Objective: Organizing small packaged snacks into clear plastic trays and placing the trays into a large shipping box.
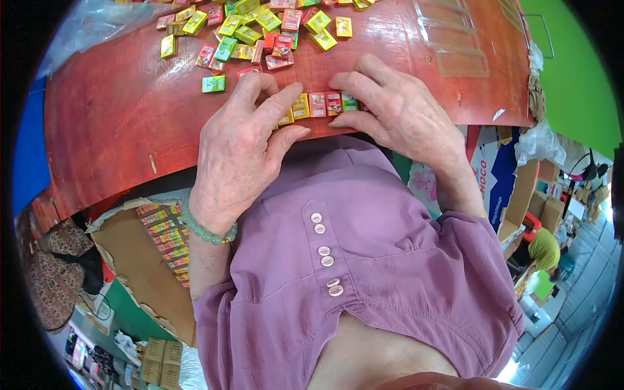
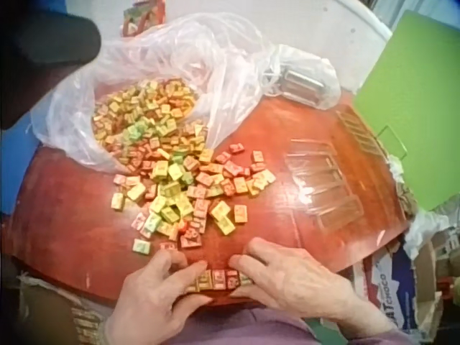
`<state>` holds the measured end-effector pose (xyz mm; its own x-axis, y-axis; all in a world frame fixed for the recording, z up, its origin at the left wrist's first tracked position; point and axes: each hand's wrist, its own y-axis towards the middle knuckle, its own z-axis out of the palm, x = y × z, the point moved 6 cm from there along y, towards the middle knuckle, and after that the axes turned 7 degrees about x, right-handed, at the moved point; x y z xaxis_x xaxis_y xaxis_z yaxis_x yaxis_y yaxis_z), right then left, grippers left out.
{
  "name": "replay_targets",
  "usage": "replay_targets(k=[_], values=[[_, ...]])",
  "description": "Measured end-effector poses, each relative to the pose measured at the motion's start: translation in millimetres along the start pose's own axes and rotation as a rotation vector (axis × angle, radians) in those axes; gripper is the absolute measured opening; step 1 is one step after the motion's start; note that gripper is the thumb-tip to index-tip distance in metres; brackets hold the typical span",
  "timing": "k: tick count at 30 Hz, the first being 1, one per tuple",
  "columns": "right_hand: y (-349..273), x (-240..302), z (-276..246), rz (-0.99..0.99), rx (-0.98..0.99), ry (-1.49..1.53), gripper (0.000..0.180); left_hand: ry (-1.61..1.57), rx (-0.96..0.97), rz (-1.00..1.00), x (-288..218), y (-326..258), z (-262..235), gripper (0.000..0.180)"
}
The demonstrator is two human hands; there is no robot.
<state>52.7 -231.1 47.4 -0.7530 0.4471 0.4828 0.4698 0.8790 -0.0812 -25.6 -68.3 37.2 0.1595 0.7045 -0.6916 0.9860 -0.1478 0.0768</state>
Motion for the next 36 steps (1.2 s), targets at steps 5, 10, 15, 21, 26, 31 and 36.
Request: replay_targets(k=[5, 10, 15, 21, 26, 31, 36], values=[[-1, 10, 16, -0.010, -0.146, -0.088, 0.032, 0.108, -0.074, 0.057, -2, -4, 8, 0.038], [-10, 4, 24, -0.014, -0.240, -0.053, 0.025, 0.190, -0.128, 0.101, -10, -6, 16, 0.035], [-35, 5, 6, 0.008, -0.293, -0.045, 0.026, 0.166, -0.081, 0.033, -30, 2, 20, 0.033], [-77, -46, -56, 0.170, -0.387, -0.185, 0.026, 0.204, -0.130, 0.294, -88, 80, 46, 0.024], [-101, -106, -91, 0.214, -0.349, -0.224, 0.029, 0.072, -0.115, 0.294, -108, 137, 91, 0.023], [-105, -144, -92, 0.163, -0.260, -0.229, 0.029, 0.103, -0.103, 0.258, -108, 161, 117, 0.024], [-101, -158, -93, 0.167, -0.195, -0.228, 0.032, 0.097, -0.084, 0.224, -110, 167, 120, 0.027]])
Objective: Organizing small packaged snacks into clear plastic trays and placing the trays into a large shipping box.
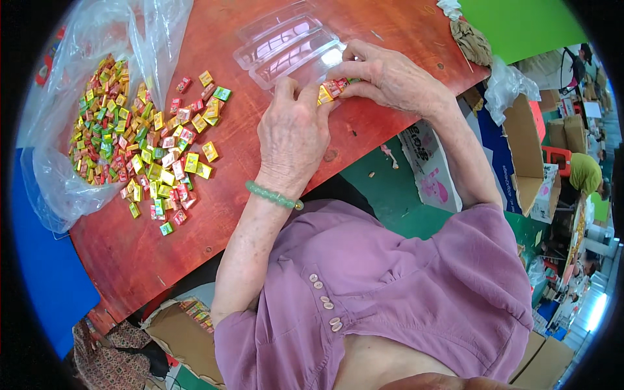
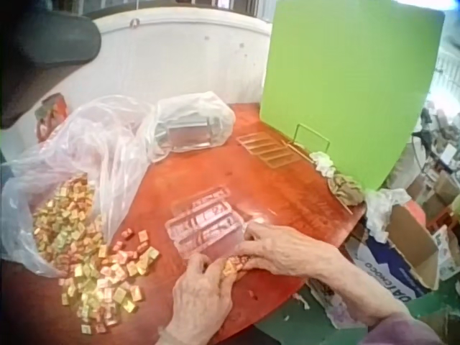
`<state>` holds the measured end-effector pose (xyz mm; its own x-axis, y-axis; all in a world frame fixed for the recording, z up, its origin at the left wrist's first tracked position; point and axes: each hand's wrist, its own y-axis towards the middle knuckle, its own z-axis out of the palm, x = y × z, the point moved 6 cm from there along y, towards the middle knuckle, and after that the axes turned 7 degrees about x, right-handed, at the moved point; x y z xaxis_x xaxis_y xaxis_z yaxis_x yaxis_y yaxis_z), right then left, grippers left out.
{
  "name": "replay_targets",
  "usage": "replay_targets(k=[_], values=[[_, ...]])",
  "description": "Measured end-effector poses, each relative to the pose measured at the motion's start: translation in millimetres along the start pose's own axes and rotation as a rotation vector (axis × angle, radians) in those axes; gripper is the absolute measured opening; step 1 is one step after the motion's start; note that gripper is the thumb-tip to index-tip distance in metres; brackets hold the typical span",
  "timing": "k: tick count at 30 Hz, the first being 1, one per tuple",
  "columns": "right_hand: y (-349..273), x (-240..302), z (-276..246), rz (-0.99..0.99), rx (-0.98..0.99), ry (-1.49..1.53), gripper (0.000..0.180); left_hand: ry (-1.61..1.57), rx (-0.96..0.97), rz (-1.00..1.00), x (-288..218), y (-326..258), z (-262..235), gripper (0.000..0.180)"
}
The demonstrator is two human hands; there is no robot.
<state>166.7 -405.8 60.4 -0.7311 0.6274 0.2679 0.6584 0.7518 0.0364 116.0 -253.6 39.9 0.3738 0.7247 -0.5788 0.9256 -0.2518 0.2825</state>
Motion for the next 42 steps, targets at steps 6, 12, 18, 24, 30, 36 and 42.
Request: replay_targets(k=[6, 12, 18, 24, 30, 36, 42], values=[[-7, -6, 0, 0.029, -0.043, 0.086, 0.040, -0.030, 0.018, 0.013, 1, -6, -1, 0.041], [-23, -4, -6, 0.089, -0.198, 0.142, 0.041, -0.007, -0.019, 0.056, -3, -25, -13, 0.052], [-34, -19, 10, 0.174, -0.266, 0.083, 0.024, 0.099, -0.038, 0.093, -1, -37, -12, 0.048], [-31, -14, 13, 0.198, -0.354, 0.010, 0.016, 0.218, -0.041, 0.143, -1, -34, -8, 0.043], [-31, -16, 16, 0.263, -0.397, 0.054, 0.016, 0.305, -0.012, 0.141, -8, -30, -3, 0.038], [-33, -18, 19, 0.293, -0.395, 0.072, 0.018, 0.340, -0.013, 0.151, -9, -28, -2, 0.037], [-31, -5, 9, 0.310, -0.405, -0.003, 0.023, 0.135, -0.158, 0.218, 1, -25, -10, 0.033]])
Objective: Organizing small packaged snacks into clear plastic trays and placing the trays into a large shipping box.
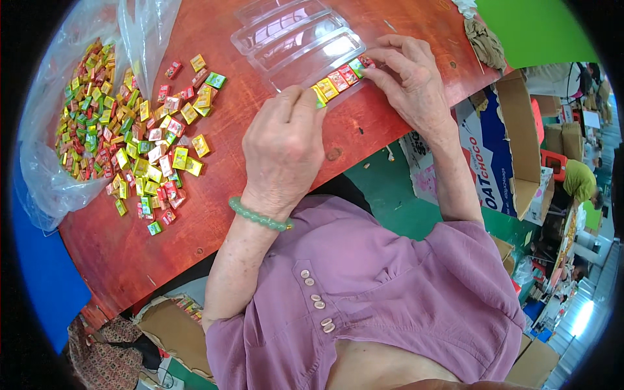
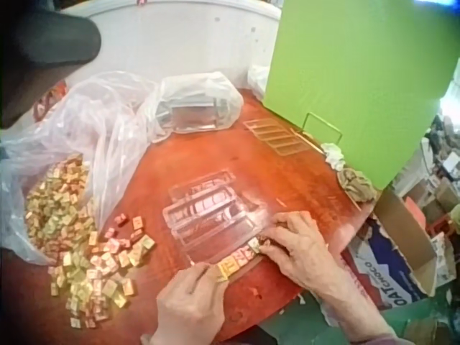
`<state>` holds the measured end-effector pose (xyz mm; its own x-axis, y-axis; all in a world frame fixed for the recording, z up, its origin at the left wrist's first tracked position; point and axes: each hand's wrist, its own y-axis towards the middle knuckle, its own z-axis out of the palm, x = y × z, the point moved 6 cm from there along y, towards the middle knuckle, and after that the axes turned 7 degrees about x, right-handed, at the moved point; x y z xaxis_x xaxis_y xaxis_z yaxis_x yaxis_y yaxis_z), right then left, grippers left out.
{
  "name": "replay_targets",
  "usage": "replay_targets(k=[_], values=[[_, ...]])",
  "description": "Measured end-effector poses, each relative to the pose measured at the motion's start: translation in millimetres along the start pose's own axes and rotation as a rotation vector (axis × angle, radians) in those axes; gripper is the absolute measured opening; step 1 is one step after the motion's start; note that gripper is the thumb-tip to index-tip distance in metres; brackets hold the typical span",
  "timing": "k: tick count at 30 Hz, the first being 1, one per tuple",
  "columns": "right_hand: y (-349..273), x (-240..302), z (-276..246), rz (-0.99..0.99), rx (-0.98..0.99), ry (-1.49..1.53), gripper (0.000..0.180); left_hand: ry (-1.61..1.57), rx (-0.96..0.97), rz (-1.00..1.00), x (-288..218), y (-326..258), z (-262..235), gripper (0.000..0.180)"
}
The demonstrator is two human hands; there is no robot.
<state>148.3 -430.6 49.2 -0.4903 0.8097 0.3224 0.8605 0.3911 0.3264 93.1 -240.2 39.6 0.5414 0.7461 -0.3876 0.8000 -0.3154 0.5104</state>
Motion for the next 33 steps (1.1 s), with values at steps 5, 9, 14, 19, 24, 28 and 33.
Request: replay_targets(k=[5, 9, 14, 19, 24, 28, 33], values=[[3, 32, 6, -0.034, -0.049, -0.002, 0.040, -0.241, 0.023, -0.248, 13, -8, -7, 0.038], [3, 46, 26, -0.004, 0.029, 0.052, 0.060, -0.287, 0.056, -0.216, 12, -11, -8, 0.038], [3, 42, 33, 0.031, 0.019, 0.049, 0.056, -0.189, 0.106, 0.016, 3, -9, -3, 0.038], [8, 44, 28, 0.060, 0.023, 0.045, 0.053, -0.151, 0.122, -0.021, 4, -7, -2, 0.034], [12, 37, 24, 0.047, 0.009, 0.006, 0.048, -0.138, 0.139, -0.036, 6, -4, 0, 0.031], [10, 33, 24, 0.070, 0.020, 0.028, 0.044, -0.167, 0.148, -0.055, 6, -3, -3, 0.030], [10, 31, 25, 0.098, 0.063, 0.034, 0.042, -0.144, 0.135, -0.087, 8, 3, -4, 0.030]])
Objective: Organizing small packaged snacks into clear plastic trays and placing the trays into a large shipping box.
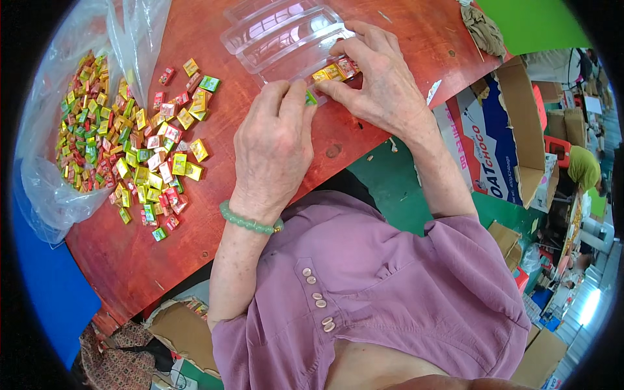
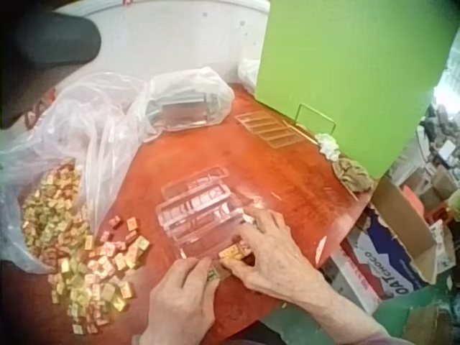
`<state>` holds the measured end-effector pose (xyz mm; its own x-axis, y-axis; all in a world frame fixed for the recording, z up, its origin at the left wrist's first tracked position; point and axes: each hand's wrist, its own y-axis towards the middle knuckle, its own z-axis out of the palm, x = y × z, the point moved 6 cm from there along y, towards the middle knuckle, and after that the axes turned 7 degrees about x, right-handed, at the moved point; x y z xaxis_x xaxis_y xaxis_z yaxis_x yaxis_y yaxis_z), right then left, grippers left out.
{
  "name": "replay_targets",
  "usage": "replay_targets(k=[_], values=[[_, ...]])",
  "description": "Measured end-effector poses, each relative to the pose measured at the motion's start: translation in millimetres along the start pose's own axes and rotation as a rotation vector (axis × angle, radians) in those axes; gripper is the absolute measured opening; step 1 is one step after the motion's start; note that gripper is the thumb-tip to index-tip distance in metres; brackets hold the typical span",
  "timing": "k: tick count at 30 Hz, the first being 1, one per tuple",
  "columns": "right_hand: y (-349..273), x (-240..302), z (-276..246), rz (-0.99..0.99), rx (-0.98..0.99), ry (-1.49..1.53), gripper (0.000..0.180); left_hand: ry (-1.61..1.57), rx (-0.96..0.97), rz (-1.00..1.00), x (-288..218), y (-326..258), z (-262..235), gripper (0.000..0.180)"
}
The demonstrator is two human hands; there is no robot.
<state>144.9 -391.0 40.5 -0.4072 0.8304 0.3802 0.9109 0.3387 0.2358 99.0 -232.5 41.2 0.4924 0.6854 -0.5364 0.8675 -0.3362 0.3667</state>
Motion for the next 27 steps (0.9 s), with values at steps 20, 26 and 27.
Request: replay_targets(k=[20, 26, 27], values=[[-13, 3, 8, -0.065, -0.015, -0.096, 0.039, 0.641, 0.135, 0.055, -22, 10, 29, 0.028], [-16, -16, 19, -0.075, 0.054, -0.194, 0.051, 0.705, 0.126, 0.030, -28, -5, 23, 0.031], [-19, -14, 19, -0.071, 0.099, -0.221, 0.054, 0.667, 0.122, 0.054, -31, -10, 21, 0.031]])
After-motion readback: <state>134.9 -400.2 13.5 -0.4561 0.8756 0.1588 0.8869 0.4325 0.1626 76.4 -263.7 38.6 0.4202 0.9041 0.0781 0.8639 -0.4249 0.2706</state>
